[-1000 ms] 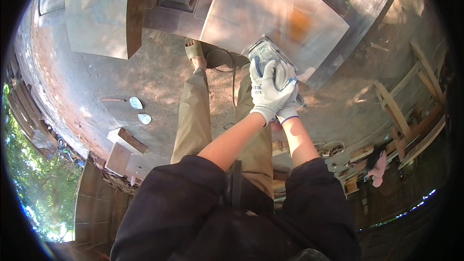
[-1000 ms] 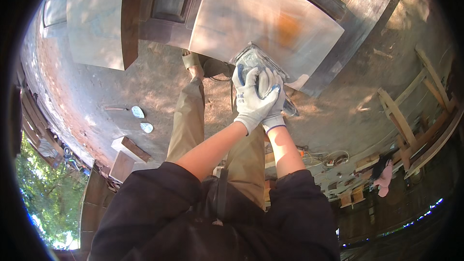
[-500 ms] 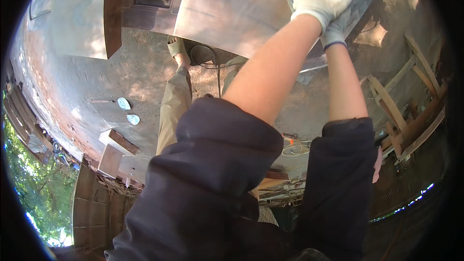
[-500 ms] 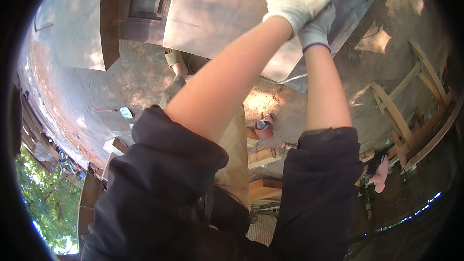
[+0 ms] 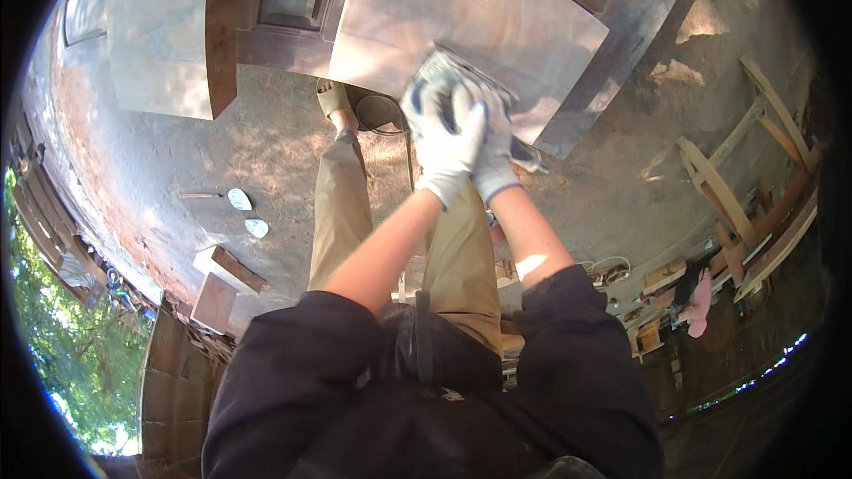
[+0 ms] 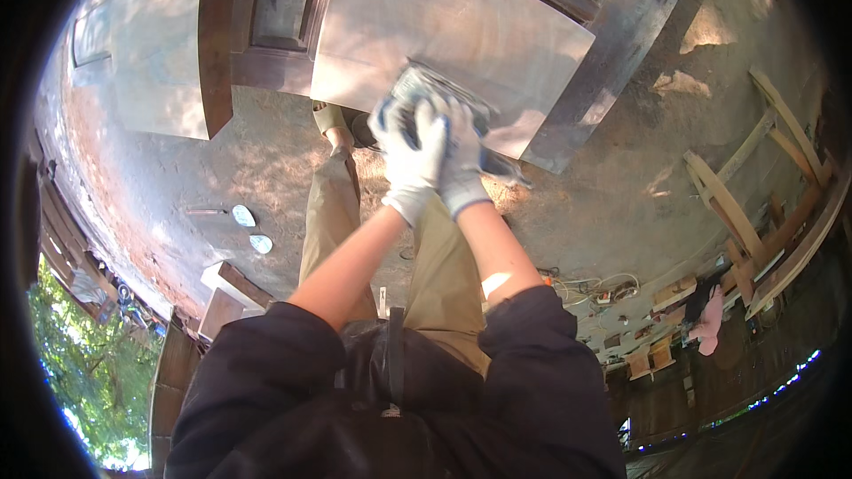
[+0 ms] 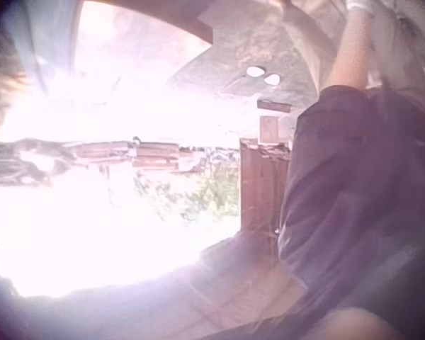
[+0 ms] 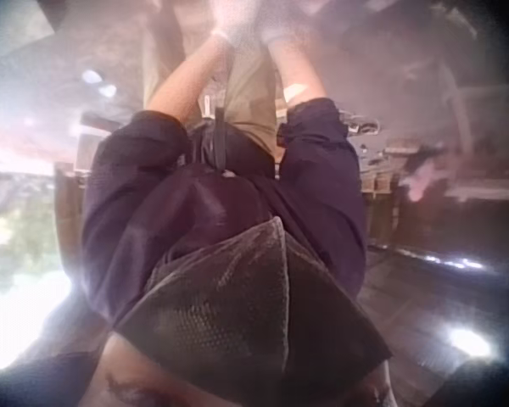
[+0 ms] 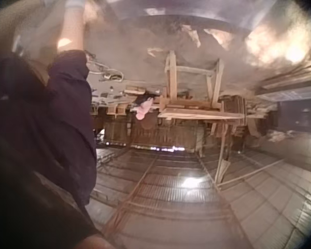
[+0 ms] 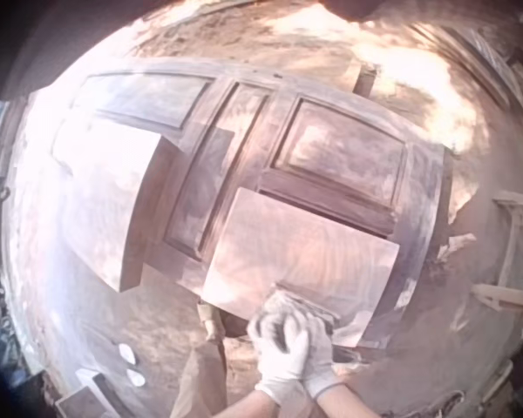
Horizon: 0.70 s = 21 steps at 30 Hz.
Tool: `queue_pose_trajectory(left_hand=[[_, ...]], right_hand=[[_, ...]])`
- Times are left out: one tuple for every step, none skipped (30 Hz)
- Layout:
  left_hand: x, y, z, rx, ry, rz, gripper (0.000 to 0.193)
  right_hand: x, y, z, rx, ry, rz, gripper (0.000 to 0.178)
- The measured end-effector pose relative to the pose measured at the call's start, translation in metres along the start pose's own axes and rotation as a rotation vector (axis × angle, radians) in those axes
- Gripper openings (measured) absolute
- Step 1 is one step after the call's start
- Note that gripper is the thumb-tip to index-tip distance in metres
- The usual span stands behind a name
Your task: The person uses an electric sander to smooth a wooden panel, moving the tool across the surface and flipping the panel to sand different sides. The person also wipes the panel with a cloth during the process.
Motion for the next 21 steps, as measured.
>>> queue_pose_trajectory(left_hand=[[-0.008, 0.017, -0.002, -0.005, 0.028, 0.025, 0.067], [-0.020, 0.038, -0.008, -0.020, 0.065, 0.046, 0.065], [-0.027, 0.057, -0.010, -0.016, 0.027, 0.039, 0.060], [-0.051, 0.075, 0.001, 0.059, 0.028, 0.057, 0.057], [-0.063, 0.090, 0.001, 0.021, 0.010, 0.100, 0.052], [-0.070, 0.109, 0.012, -0.036, 0.027, 0.139, 0.047], [-0.079, 0.124, 0.021, -0.028, 0.081, 0.293, 0.045], [-0.110, 0.122, 0.045, -0.015, 0.024, 0.254, 0.049], [-0.129, 0.123, 0.073, 0.069, 0.027, 0.275, 0.049], [-0.129, 0.124, 0.083, 0.068, 0.048, 0.321, 0.048], [-0.129, 0.124, 0.092, 0.081, 0.085, 0.272, 0.047], [-0.134, 0.114, 0.095, 0.120, 0.083, 0.233, 0.047], [-0.138, 0.097, 0.113, 0.151, 0.095, 0.196, 0.046], [-0.136, 0.080, 0.127, 0.183, 0.108, 0.154, 0.045], [-0.130, 0.061, 0.133, 0.217, 0.112, 0.146, 0.044], [-0.122, 0.042, 0.135, 0.245, 0.116, 0.142, 0.043], [-0.110, 0.025, 0.130, 0.269, 0.109, 0.150, 0.043], [-0.096, 0.008, 0.125, 0.329, 0.068, 0.028, 0.047], [-0.094, -0.012, 0.119, 0.311, 0.050, -0.016, 0.048], [-0.078, -0.020, 0.102, 0.313, 0.061, -0.028, 0.049], [-0.061, -0.027, 0.087, 0.274, 0.081, -0.016, 0.050]], right_hand=[[-0.004, 0.016, 0.005, -0.068, 0.093, 0.009, 0.044], [-0.001, 0.035, -0.005, -0.014, 0.282, 0.145, 0.045], [0.000, 0.059, -0.022, -0.149, 0.132, -0.001, 0.044], [-0.030, 0.076, -0.006, -0.088, 0.285, 0.162, 0.040], [-0.024, 0.096, -0.038, -0.029, 0.330, 0.161, 0.030], [-0.034, 0.111, -0.056, -0.028, 0.419, 0.211, 0.025], [-0.042, 0.126, -0.073, -0.031, 0.512, 0.259, 0.021], [-0.087, 0.129, -0.057, -0.119, 0.718, 0.223, 0.024], [-0.133, 0.131, -0.041, -0.208, 0.916, 0.173, 0.027], [-0.124, 0.123, -0.049, -0.242, 1.250, 0.313, 0.034], [-0.115, 0.116, -0.065, -0.361, 1.636, 0.454, 0.041], [-0.109, 0.106, -0.084, -0.544, 1.927, 0.600, 0.048], [-0.141, 0.084, -0.072, -0.520, 1.838, 0.544, 0.052], [-0.157, 0.059, -0.068, -0.534, 1.912, 0.596, 0.056], [-0.157, 0.035, -0.063, -0.495, 1.808, 0.571, 0.052], [-0.156, 0.011, -0.060, -0.461, 1.703, 0.545, 0.049], [-0.152, -0.011, -0.054, -0.424, 1.607, 0.515, 0.047], [-0.140, -0.025, -0.048, -0.363, 1.880, 0.515, 0.044], [-0.151, -0.054, -0.026, -0.392, 1.651, 0.661, 0.042], [-0.135, -0.059, -0.018, -0.319, 1.576, 0.602, 0.039], [-0.115, -0.066, -0.016, -0.257, 1.487, 0.549, 0.037]])
Point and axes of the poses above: each hand's wrist, its own y-axis towards the middle knuckle, its own z-axis out of the palm, x = y × z, the point moved 2 cm from there along y, towards the middle knuckle, and after that the axes turned 7 degrees about x, right-handed, at the moved point
